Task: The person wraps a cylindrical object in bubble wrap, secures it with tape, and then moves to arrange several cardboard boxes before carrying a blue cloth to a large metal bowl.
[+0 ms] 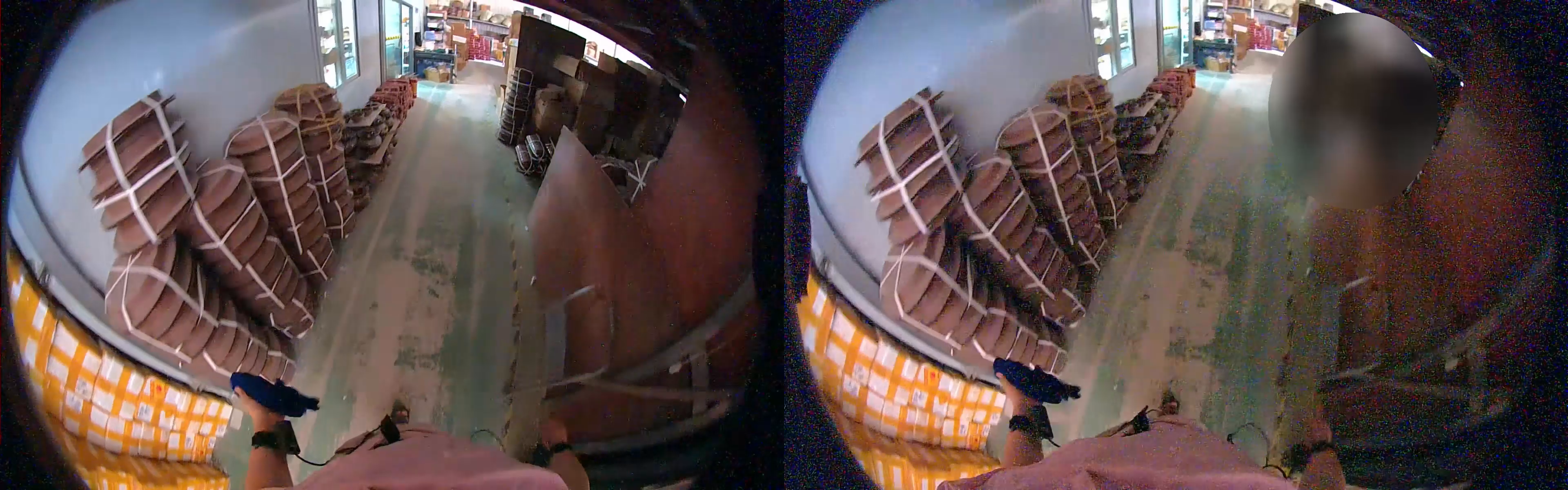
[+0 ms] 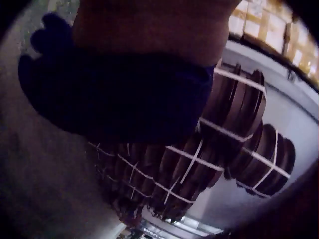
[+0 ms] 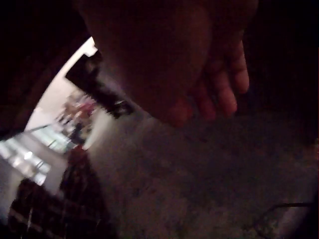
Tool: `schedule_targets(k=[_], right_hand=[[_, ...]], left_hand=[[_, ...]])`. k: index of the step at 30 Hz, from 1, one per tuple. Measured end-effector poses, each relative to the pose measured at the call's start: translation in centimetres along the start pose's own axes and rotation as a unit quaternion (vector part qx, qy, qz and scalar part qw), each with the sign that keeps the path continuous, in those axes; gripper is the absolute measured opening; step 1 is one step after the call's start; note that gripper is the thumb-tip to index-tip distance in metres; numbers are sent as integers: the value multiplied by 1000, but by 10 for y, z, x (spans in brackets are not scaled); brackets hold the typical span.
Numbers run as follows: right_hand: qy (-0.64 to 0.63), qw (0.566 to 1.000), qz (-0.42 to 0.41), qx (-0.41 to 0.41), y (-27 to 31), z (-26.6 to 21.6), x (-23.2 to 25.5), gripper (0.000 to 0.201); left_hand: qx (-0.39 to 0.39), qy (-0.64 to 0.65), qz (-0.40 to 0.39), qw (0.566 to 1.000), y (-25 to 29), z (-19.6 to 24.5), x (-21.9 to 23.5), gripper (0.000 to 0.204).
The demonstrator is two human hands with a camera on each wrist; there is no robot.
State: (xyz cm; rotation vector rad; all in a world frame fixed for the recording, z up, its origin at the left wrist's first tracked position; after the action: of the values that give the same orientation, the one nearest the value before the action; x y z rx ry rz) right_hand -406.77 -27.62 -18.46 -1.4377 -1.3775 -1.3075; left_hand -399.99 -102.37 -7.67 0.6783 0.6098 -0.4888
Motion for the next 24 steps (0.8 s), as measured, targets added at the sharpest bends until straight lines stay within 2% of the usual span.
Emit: schedule_targets(k=[2,3,4,6,7,9,10,11,12,15,18,19,20,21,22,23,24], right_hand=[[-7,999,4,-33,-58,10,-4,30],[-10,999,9,-49,-87,12,0,29],[-14,997,11,-68,-112,15,4,29],[-25,993,4,-118,-133,29,-3,29],[-31,989,-3,-145,-137,33,-8,29],[-42,980,-12,-196,-154,50,-18,28],[-46,975,-11,-217,-173,57,-18,28],[-50,971,-9,-232,-201,65,-15,28],[-52,969,-10,-241,-234,70,-10,28],[-54,964,-24,-258,-326,75,19,28],[-59,955,-26,-291,-413,69,51,28],[-53,951,-32,-302,-440,66,63,28],[-44,949,-35,-312,-470,64,79,28],[-34,946,-36,-319,-502,60,94,28],[-120,974,40,-189,-570,27,105,27],[-206,970,112,-57,-644,-12,108,27],[-317,941,120,-26,-716,-19,79,22]], left_hand=[[40,-26,-136,989,-35,-36,-91,67],[13,-52,-154,987,-15,-43,-165,68],[14,-53,-159,986,-36,-62,-204,68],[105,-27,-207,972,-76,-116,-267,67],[111,-39,-209,971,-91,-133,-297,67],[267,-33,-274,923,-107,-191,-366,58],[269,-37,-278,921,-118,-212,-396,58],[260,-47,-223,938,-132,-229,-419,51],[245,-55,-164,954,-149,-243,-437,44],[233,-82,-136,959,-196,-279,-476,34],[221,-124,-130,959,-229,-296,-521,31],[47,-248,-189,949,-217,-280,-552,31],[50,-243,-180,952,-233,-289,-562,31],[110,-167,-143,969,-256,-301,-561,33],[169,-90,-103,976,-282,-312,-553,39],[228,-12,-67,971,-307,-326,-544,47],[34,-203,-54,977,-356,-311,-503,48]])
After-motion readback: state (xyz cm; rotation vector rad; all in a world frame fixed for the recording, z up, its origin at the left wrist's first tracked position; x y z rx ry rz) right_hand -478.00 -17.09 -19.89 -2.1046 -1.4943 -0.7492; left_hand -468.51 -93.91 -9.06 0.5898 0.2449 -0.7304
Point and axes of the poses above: each hand's wrist, its own y-axis away from the middle knuckle, its own x-axis out of the back of the hand, z = x × y, the point moved 8 cm from there along -y, towards the middle knuckle, and after that the axes turned 4 degrees about z, right-handed, at the moved point
